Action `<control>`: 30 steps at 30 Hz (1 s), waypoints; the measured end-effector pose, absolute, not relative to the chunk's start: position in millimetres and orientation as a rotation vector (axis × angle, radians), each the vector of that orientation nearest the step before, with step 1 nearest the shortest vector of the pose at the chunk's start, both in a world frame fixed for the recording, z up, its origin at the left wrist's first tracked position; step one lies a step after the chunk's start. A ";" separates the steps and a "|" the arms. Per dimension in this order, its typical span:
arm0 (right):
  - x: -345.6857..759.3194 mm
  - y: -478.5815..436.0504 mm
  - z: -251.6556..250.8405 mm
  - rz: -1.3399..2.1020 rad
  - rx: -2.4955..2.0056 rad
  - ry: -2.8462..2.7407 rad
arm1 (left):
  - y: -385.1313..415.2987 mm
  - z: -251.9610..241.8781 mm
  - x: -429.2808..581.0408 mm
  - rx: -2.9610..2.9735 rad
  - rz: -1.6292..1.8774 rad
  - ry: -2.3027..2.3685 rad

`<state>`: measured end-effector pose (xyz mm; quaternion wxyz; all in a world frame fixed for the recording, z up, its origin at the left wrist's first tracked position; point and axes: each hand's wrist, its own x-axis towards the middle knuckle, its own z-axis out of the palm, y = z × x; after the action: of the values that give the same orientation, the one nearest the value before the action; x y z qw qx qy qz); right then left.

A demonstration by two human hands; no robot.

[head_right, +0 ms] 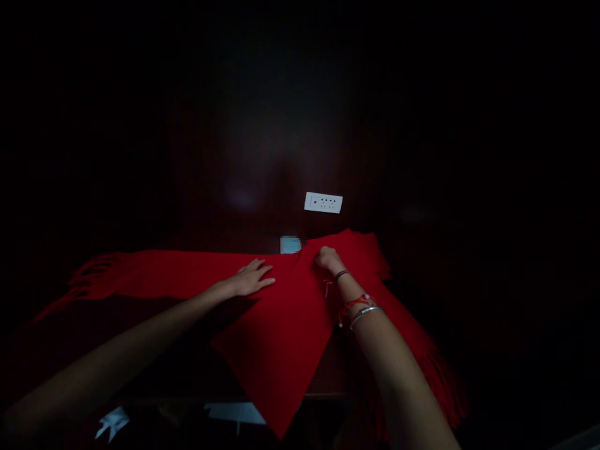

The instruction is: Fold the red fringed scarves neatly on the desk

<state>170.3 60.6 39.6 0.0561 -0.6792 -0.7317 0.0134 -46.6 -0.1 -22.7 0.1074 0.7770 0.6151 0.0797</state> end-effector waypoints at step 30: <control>161.4 -78.0 3.5 0.175 -1.305 -2.757 | -31.9 -12.0 -25.1 1.813 0.585 1.528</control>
<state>161.4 -78.0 3.5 0.0430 -0.4268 -0.9015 0.0571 -25.1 -31.9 -12.0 0.3427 0.6974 0.5879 0.2251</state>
